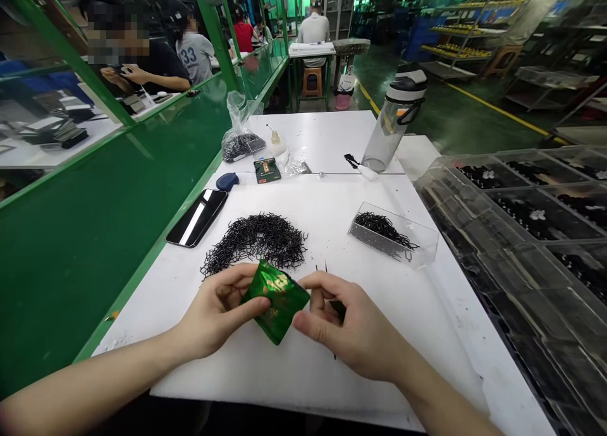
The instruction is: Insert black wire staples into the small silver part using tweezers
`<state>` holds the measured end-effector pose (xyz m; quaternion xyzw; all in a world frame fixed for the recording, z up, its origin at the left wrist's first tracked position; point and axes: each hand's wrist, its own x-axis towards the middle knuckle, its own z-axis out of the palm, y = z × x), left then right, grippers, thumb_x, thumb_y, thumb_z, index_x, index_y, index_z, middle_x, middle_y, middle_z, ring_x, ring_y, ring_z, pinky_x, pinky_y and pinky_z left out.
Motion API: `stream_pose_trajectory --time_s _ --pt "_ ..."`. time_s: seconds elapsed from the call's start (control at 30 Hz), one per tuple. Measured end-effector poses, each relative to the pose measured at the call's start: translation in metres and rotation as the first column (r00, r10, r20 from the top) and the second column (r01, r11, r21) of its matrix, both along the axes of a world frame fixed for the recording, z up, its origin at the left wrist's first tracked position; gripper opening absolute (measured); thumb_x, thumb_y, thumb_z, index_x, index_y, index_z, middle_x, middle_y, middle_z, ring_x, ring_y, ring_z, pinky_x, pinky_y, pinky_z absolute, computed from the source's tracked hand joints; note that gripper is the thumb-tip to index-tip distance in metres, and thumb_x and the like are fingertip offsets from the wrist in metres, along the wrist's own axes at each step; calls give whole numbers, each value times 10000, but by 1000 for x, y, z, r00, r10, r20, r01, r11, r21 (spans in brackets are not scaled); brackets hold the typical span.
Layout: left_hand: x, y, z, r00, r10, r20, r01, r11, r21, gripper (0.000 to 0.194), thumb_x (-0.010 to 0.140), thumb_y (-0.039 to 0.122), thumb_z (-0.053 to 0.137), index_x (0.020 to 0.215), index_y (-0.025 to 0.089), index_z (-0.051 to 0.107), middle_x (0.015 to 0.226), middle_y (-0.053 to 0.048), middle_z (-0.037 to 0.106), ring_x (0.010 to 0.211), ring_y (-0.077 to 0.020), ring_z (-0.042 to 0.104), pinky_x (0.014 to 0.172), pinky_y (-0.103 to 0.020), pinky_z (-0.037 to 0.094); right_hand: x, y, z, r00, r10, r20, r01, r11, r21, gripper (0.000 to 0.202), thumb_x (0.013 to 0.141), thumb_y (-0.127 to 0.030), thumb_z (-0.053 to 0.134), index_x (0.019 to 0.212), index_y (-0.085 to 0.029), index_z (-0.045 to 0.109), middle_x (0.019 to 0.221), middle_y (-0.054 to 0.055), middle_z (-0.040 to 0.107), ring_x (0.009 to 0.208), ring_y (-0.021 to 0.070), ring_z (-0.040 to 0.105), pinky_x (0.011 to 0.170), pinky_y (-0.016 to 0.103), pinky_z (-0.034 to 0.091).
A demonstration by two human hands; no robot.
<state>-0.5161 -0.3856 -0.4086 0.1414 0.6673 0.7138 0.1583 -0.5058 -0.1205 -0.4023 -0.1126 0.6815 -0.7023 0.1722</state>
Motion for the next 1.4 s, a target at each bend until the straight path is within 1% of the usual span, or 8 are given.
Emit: stream_pose_trajectory --time_s 0.1,0.23,0.4,0.6,0.77,1.0,1.2,1.4 --pt "3 2 1 999 -36 -39 35 999 -18 354 1096 418 877 1313 152 791 1152 -76 876 1025 -248 877 965 -468 760 0 -3 3 993 -14 -114 22 997 75 273 936 -451 977 1034 -225 859 624 -85 488 521 94 364 466 249 306" --pt "9 3 2 989 -37 -144 27 997 -69 305 1081 391 900 1243 143 829 1159 -94 911 1082 -262 904 1026 -488 762 -1 -4 2 945 -69 -320 101 991 84 35 940 -296 948 942 -264 935 725 -4 691 548 112 460 473 267 370" --pt "12 3 6 945 -2 -327 -48 988 -144 179 1010 273 944 1170 201 909 1149 -107 948 1025 -254 924 986 -357 760 0 0 0 860 -101 -500 125 992 15 128 923 -204 965 994 -309 981 739 18 752 522 112 520 446 256 408" --pt "14 3 10 901 -25 -433 -88 967 -240 98 970 225 955 1057 211 912 859 -42 907 683 -167 812 646 -209 642 2 0 2 833 -147 -533 180 984 10 30 948 -232 949 946 -262 948 697 17 727 506 117 543 407 238 383" --pt "15 1 8 920 -76 -386 -31 964 -264 121 1012 287 924 1060 189 872 856 -52 899 684 -181 810 635 -230 646 0 1 3 862 -110 -495 176 980 88 223 1007 -384 912 860 -219 882 664 1 655 512 119 535 414 235 409" --pt "15 1 11 902 -135 -410 37 971 -238 137 1088 198 799 1224 184 800 1015 -88 927 823 -187 854 762 -247 684 -1 -2 0 812 44 -581 63 985 163 219 1019 -439 915 955 -232 881 734 4 696 554 126 582 464 239 461" --pt "14 3 13 851 -179 -494 64 969 -240 202 1084 87 731 1249 193 777 1045 -95 930 864 -183 889 792 -224 692 1 -4 -7 681 81 -728 64 983 170 65 1051 -243 863 1116 -243 860 858 33 802 682 156 763 625 230 617" --pt "12 -1 10 808 -176 -562 31 966 -258 208 1058 79 717 1206 191 810 951 -75 920 756 -175 869 722 -210 686 3 -3 -5 547 60 -835 127 980 154 261 1053 -214 847 1313 -242 852 914 56 858 684 160 800 646 224 652"
